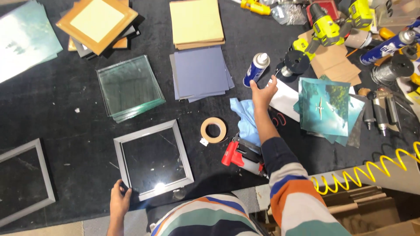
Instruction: Assembling a picture frame by taping the backing, cleaning the glass, and securing the assembly with a pneumatic staple gun.
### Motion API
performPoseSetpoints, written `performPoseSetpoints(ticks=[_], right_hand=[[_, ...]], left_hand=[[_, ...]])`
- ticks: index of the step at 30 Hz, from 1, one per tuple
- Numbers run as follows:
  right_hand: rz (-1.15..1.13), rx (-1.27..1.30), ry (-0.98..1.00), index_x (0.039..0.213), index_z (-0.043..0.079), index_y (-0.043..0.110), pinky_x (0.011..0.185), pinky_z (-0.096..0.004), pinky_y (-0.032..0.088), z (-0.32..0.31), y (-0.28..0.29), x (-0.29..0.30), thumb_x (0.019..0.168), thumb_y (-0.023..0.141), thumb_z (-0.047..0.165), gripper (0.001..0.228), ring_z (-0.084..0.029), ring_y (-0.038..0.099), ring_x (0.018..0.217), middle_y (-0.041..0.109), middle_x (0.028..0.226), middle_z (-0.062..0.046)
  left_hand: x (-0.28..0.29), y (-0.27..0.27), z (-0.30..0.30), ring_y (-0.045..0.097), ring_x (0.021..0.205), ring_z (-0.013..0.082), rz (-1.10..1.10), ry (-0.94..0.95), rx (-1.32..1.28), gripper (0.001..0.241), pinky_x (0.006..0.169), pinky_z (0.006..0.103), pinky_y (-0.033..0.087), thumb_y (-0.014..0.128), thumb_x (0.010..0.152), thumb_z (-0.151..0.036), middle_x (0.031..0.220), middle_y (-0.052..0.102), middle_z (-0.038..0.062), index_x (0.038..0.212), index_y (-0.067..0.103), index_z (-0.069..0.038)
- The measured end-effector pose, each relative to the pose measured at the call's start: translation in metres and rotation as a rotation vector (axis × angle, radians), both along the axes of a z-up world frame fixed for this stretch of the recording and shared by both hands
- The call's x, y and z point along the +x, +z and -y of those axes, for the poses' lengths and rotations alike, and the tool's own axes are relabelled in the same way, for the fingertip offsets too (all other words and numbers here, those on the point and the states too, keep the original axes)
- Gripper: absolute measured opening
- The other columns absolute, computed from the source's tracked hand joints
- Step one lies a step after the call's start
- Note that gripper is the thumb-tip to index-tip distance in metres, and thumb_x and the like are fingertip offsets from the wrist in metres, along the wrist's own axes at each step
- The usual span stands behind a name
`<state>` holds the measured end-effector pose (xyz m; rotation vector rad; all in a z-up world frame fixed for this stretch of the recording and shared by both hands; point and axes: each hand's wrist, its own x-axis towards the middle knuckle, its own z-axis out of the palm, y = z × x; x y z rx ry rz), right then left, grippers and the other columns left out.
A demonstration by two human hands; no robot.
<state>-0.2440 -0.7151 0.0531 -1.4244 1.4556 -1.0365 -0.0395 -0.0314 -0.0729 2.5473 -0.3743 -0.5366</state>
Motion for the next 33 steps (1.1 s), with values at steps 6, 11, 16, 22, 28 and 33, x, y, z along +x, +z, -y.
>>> performPoseSetpoints(ticks=[6,11,16,22,28,33], right_hand=[[-0.22,-0.024,0.058,0.152,0.018,0.033,0.11,-0.049,0.04,0.048,0.0,0.022,0.067,0.095,0.036,0.107,-0.043,0.049,0.131,0.041,0.143,-0.024],[-0.137,0.067,0.043,0.149,0.021,0.042,0.113,-0.048,0.04,0.056,0.006,0.035,0.066,0.096,0.03,0.1,-0.04,0.051,0.13,0.039,0.142,-0.021],[-0.128,-0.041,0.097,0.132,0.016,0.058,0.108,-0.04,0.043,0.09,-0.013,0.035,0.061,0.095,0.032,0.081,-0.031,0.054,0.119,0.05,0.125,-0.014],[0.237,-0.589,0.198,0.144,0.001,0.045,0.11,-0.036,0.047,0.148,-0.012,0.01,0.085,0.088,0.002,0.073,-0.027,0.065,0.122,0.062,0.136,-0.02],[1.105,0.053,0.123,0.109,0.01,0.072,0.086,-0.034,0.06,-0.103,0.064,0.011,0.096,0.059,0.022,0.022,-0.018,0.07,0.092,0.072,0.098,-0.005],[-0.533,-0.096,1.222,0.161,0.007,0.026,0.115,-0.056,0.041,-0.329,0.12,-0.003,0.077,0.081,0.024,0.102,-0.05,0.046,0.137,0.043,0.152,-0.033]], left_hand=[[0.001,-0.011,-0.009,0.063,0.081,0.0266,-0.03,0.041,0.0,0.072,0.089,0.0388,0.051,0.075,0.081,-0.015,0.101,0.058,0.01,0.149,0.053,-0.012],[-0.027,-0.002,-0.011,0.063,0.082,0.0247,-0.051,0.123,0.004,0.066,0.088,0.0394,0.051,0.072,0.085,-0.016,0.105,0.057,0.008,0.148,0.053,-0.016],[-0.037,-0.003,-0.008,0.061,0.085,0.0223,-0.049,0.137,-0.02,0.063,0.087,0.038,0.051,0.071,0.085,-0.018,0.097,0.057,0.005,0.146,0.056,-0.021],[-0.026,-0.018,-0.019,0.059,0.091,0.0221,-0.064,0.055,-0.197,0.069,0.096,0.033,0.046,0.069,0.081,-0.012,0.095,0.056,0.007,0.148,0.052,-0.018],[-0.026,0.007,-0.015,0.05,0.072,0.0127,-0.089,0.007,-0.342,0.06,0.07,0.0261,0.05,0.068,0.072,0.004,0.101,0.054,0.007,0.13,0.061,-0.01],[0.005,-0.019,-0.028,0.068,0.077,0.0221,-0.391,-0.019,-0.213,0.053,0.076,0.0381,0.055,0.074,0.087,-0.01,0.088,0.061,0.005,0.133,0.052,-0.022]])
